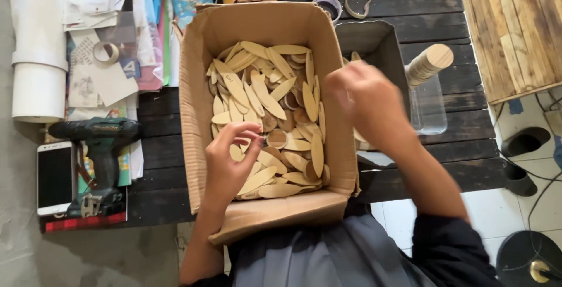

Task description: The person picks up small wooden tags from a cardboard box, inspects them by turning them over, and places them into a plastic container. The person repeats this process for multiple tags throughout the clip.

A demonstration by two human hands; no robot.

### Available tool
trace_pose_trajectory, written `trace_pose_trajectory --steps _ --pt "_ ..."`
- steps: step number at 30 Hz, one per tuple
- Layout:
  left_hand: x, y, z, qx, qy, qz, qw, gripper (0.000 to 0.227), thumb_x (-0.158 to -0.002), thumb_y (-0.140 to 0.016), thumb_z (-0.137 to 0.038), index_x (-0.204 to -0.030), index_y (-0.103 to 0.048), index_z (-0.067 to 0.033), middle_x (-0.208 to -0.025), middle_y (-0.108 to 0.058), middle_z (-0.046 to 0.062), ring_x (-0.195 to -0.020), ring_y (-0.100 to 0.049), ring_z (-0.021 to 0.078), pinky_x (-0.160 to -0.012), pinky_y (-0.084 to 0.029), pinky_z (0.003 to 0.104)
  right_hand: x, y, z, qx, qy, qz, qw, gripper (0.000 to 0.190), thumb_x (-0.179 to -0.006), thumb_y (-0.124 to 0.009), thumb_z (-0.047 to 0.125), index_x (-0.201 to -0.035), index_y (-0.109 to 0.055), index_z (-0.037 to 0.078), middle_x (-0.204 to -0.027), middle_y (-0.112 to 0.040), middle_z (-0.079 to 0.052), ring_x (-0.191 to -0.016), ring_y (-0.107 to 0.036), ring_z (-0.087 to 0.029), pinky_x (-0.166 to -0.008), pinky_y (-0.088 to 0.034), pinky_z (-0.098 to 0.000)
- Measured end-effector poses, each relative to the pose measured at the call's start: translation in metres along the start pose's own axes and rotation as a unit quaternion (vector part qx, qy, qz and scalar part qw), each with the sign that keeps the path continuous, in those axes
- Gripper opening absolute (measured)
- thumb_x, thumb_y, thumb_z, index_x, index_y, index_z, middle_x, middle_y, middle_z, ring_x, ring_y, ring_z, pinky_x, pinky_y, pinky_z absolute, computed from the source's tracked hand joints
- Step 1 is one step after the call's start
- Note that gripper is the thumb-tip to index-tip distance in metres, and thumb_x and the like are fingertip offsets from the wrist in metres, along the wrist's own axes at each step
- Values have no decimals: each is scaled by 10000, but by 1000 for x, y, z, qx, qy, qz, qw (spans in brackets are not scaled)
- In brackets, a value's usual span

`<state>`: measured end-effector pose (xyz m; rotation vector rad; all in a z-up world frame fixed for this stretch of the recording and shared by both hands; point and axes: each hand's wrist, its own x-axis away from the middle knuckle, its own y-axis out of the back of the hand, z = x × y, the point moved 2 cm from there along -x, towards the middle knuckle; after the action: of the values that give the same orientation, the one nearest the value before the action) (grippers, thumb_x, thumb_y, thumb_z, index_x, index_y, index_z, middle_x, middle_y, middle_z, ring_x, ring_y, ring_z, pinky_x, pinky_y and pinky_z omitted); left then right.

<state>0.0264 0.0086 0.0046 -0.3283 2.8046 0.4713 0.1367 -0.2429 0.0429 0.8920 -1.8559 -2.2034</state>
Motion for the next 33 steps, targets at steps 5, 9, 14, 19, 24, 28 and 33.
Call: trace_pose_trajectory --steps 5,9,14,19,24,28,33 --pt "2 0 1 -5 2 -3 1000 186 -882 -783 -88 -1055 -723 -123 -968 -753 2 -819 -770 183 -728 -601 311 -22 -87 32 -24 184 208 960 132 -857 -686 170 -941 -605 231 -952 -616 -3 -864 -712 -258 -686 -630 -382" --pt "2 1 2 -7 11 -18 1000 178 -892 -777 -103 -1061 -721 -119 -968 -748 9 -828 -767 196 -723 -602 321 -19 -166 52 72 203 433 875 301 -924 -580 223 -1200 -692 263 -1042 -659 -139 -989 -713 -356 -755 -625 -489" --pt "2 2 6 -4 2 -23 1000 172 -896 -772 -109 -1061 -722 -117 -956 -740 12 -832 -769 199 -726 -602 318 -22 -193 54 47 240 293 924 72 -841 -609 191 -887 -661 177 -814 -647 -88 -793 -717 -286 -646 -596 -435" --pt "2 1 8 9 5 -19 1000 175 -887 -780 -102 -1054 -730 -123 -945 -745 8 -827 -769 194 -732 -601 308 -39 -95 41 -149 130 242 950 108 -849 -652 185 -928 -578 186 -843 -643 -80 -826 -720 -352 -674 -605 -487" --pt "1 0 25 18 -6 -61 998 340 -872 -795 -93 -1191 -679 -81 -1148 -676 103 -958 -726 261 -784 -604 347 -5 -6 31 -334 3 168 928 307 -910 -684 138 -1199 -579 129 -873 -725 -140 -798 -717 -365 -756 -567 -507" --pt "1 3 9 49 -4 -54 997 478 -840 -845 -107 -1269 -639 -70 -1248 -640 126 -1006 -721 261 -826 -602 343 33 -23 35 -445 -36 105 889 349 -949 -679 144 -1287 -597 110 -898 -753 -103 -805 -754 -247 -791 -614 -403" --pt "0 -1 4 98 -13 -18 995 431 -829 -834 -6 -1230 -679 -38 -1189 -683 118 -946 -762 267 -810 -637 324 39 -21 34 -419 17 28 908 368 -974 -644 107 -1340 -638 81 -895 -673 -97 -741 -687 -254 -788 -598 -370"
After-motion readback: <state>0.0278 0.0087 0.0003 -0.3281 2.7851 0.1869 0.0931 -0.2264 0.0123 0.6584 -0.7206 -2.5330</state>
